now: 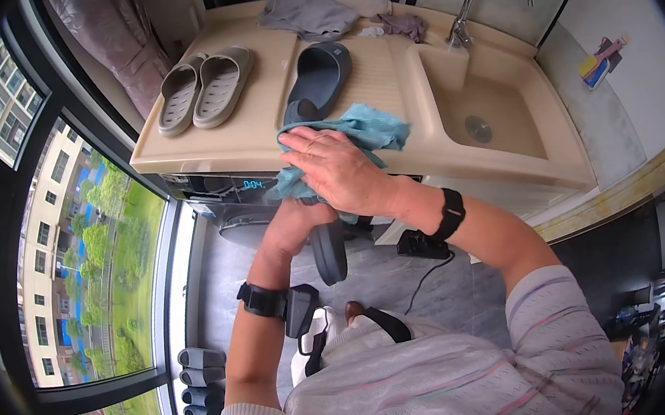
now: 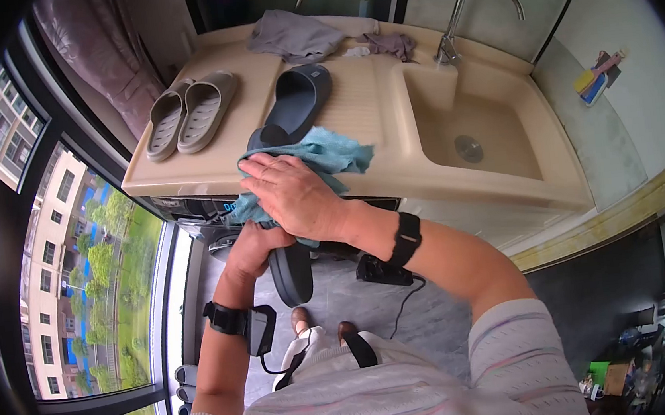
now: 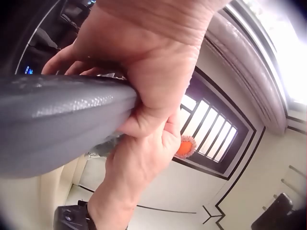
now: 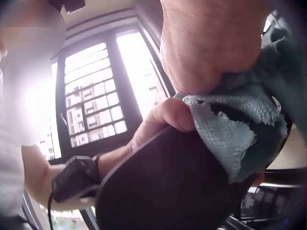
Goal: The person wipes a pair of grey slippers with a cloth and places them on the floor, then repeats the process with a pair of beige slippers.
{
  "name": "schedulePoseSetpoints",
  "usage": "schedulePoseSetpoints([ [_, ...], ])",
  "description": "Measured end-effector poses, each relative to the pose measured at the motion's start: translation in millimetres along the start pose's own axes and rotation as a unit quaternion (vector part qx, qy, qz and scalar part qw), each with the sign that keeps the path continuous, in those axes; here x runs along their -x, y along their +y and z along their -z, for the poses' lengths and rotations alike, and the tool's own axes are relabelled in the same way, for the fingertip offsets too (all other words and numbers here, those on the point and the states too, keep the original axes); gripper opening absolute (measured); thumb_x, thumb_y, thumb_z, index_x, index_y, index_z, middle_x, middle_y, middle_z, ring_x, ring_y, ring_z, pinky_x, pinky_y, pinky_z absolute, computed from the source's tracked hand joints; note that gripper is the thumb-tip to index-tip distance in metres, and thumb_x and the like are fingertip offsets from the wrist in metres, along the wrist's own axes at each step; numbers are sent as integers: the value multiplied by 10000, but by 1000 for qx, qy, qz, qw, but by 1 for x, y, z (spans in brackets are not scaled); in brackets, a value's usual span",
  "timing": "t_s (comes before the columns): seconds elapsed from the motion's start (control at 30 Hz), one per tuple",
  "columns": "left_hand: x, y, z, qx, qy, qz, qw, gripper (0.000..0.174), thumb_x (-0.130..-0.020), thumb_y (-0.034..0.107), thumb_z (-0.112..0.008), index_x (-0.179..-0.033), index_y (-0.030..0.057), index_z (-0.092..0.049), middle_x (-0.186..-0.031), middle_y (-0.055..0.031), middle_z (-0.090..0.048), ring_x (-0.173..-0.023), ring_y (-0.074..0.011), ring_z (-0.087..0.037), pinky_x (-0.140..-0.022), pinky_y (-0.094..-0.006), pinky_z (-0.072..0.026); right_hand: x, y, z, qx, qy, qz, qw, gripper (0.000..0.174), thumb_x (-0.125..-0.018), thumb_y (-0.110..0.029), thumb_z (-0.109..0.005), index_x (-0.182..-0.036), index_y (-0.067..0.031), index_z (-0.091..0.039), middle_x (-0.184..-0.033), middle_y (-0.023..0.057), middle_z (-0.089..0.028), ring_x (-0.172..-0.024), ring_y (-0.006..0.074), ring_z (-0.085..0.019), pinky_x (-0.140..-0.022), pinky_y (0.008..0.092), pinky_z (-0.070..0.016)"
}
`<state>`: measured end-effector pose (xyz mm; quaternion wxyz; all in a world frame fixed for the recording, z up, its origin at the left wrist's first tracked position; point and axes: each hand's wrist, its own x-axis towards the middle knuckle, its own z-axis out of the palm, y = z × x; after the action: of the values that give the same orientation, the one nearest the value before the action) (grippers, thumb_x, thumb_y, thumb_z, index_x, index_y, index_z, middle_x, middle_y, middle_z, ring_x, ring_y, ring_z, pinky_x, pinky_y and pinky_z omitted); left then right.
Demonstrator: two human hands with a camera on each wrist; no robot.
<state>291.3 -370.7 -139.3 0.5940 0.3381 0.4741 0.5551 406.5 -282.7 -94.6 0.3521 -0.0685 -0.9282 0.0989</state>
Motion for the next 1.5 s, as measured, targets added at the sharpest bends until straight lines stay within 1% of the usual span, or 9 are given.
schedulePoseSetpoints([
  [0.23, 3, 3, -5, -22, -23, -27, 999, 470, -595, 3, -609, -1058, 10, -525, -885, -22, -572, -769, -125, -548, -712, -253, -457, -29, 29, -10, 83, 1, 67, 994, 218, -784, -84, -569, -995, -35, -594, -1088, 87, -583, -1079, 249, -508, -884, 360, -396],
  [0.5, 25, -7, -14, -74, -18, -124, 989, 590, -581, 19, -620, -1156, -16, -490, -929, -53, -585, -820, -161, -565, -768, -275, -458, -28, 127, 1, 113, -35, -147, 982, 150, -804, -107, -470, -863, -39, -590, -864, 160, -615, -776, 358, -594, -711, 411, -488],
  [0.6, 30, -3, 13, 128, -76, -38, 988, 656, -575, 37, -623, -1206, -26, -455, -1061, -127, -578, -940, -220, -580, -822, -318, -472, -18, 128, 19, 40, -5, -321, 946, 169, -870, -97, -469, -960, -20, -589, -843, 115, -634, -802, 234, -617, -741, 294, -479],
  [0.67, 30, -7, 16, 175, -86, -35, 980, 654, -574, 39, -617, -1204, -34, -455, -1053, -135, -581, -934, -231, -584, -825, -324, -476, -18, 119, 23, -445, 137, -446, 764, 203, -922, -136, -448, -981, -17, -601, -871, 52, -638, -795, 136, -599, -732, 247, -473],
  [1.0, 25, -16, 2, 167, -90, -34, 981, 650, -528, -3, -576, -1171, -42, -491, -1016, -150, -606, -893, -257, -607, -814, -340, -491, -13, 81, 12, -92, -21, -145, 985, 194, -727, -3, -577, -919, -25, -590, -825, 98, -613, -747, 230, -592, -718, 300, -473],
  [1.1, 22, -21, 11, 163, -61, -50, 983, 623, -544, 14, -571, -1157, -61, -491, -1019, -165, -603, -889, -271, -611, -806, -345, -503, -15, 100, 16, -13, -7, -226, 974, 179, -734, -11, -574, -910, -16, -599, -814, 79, -615, -731, 192, -593, -693, 301, -479],
  [1.3, 13, -17, 54, 381, -84, -97, 916, 561, -658, 123, -605, -1157, -96, -474, -1049, -213, -587, -889, -312, -615, -805, -368, -521, -2, 46, 49, -533, 161, -433, 709, 158, -840, -43, -523, -965, 51, -548, -866, 114, -621, -717, 177, -629, -651, 309, -538],
  [1.37, 13, -19, 44, 360, -78, -112, 923, 515, -733, 201, -620, -1155, -65, -491, -1043, -182, -594, -928, -286, -603, -847, -363, -496, 10, 13, 16, -495, 131, -340, 789, 147, -844, -73, -557, -967, 7, -564, -890, 50, -620, -797, 131, -603, -703, 284, -501],
  [1.5, 5, -19, 31, 350, 20, -111, 930, 468, -823, 262, -589, -1187, -16, -491, -1092, -138, -597, -958, -258, -599, -874, -383, -477, 9, -9, -57, -117, 93, -83, 985, 279, -735, -23, -546, -1012, 9, -530, -1045, 221, -523, -1011, 392, -485, -866, 443, -402],
])
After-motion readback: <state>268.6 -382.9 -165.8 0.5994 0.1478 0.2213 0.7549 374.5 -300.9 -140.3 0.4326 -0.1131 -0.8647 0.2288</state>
